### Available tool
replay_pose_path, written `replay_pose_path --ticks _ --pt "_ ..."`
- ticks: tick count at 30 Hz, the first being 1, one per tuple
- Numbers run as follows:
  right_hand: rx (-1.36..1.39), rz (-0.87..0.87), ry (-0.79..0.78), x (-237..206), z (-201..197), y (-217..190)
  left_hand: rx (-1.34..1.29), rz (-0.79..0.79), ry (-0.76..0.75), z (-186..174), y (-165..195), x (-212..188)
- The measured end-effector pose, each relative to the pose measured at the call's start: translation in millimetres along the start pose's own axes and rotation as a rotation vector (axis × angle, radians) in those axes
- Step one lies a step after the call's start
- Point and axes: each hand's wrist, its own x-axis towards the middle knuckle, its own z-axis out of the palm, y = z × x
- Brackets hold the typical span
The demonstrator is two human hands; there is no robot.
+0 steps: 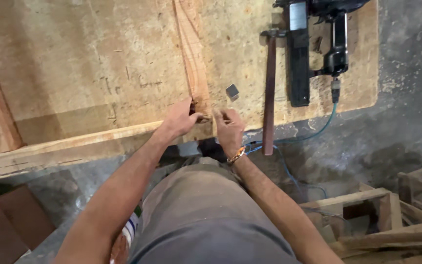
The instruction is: The person carries a long wooden strip to a workbench, positions it against a wooden frame, and fastens the strips to the frame using a pneumatic nail gun. They reload nails from a box, adjust the strips' alignment, and hammer a protruding nail while assembling the frame.
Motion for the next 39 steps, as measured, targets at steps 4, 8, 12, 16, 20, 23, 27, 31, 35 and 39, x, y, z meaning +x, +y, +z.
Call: replay_pose_path --ticks 4,8,12,16,20,23,27,31,35,39 --pt "0.046 0.053 0.151 49.1 -27.4 17.4 -0.083 0.06 0.041 -0.9 2.9 -1.9" --pt "-0.156 -0.229 0.442 135.0 -83.6 43.7 -0.028 0.025 0.032 -3.3 11.7 -2.8" --pt "-0.801 -0.224 0.529 229.9 -151.7 63.5 -0.051 -0.051 0.012 -5.5 16.5 -4.3" --pt "-0.616 -0.17 0.016 286.7 -171.1 73.7 -0.055 0.025 0.058 -2.6 9.5 -4.3" --pt "-0.241 -0.018 -0.194 302.4 -165.5 69.4 -0.07 -0.077 0.031 2.8 -0.3 -3.1" --pt "-0.103 0.301 -0.244 296.3 -167.4 59.4 -0.033 -0.01 0.063 4.1 -4.5 -2.0" --pt "0.033 0.266 0.021 241.4 -189.4 61.3 -0.063 -0.039 0.027 4.8 -6.3 -4.8" --pt "0.296 0.04 0.313 119.3 -210.0 60.8 -0.132 0.037 0.039 5.6 -11.8 -7.0" --pt "1.138 0.398 0.269 -22.2 -206.0 43.5 -0.159 0.135 0.032 9.1 -20.5 -3.6" --pt "1.288 0.395 0.396 -135.9 -140.2 46.9 -0.032 0.101 0.016 13.4 -25.9 -2.9"
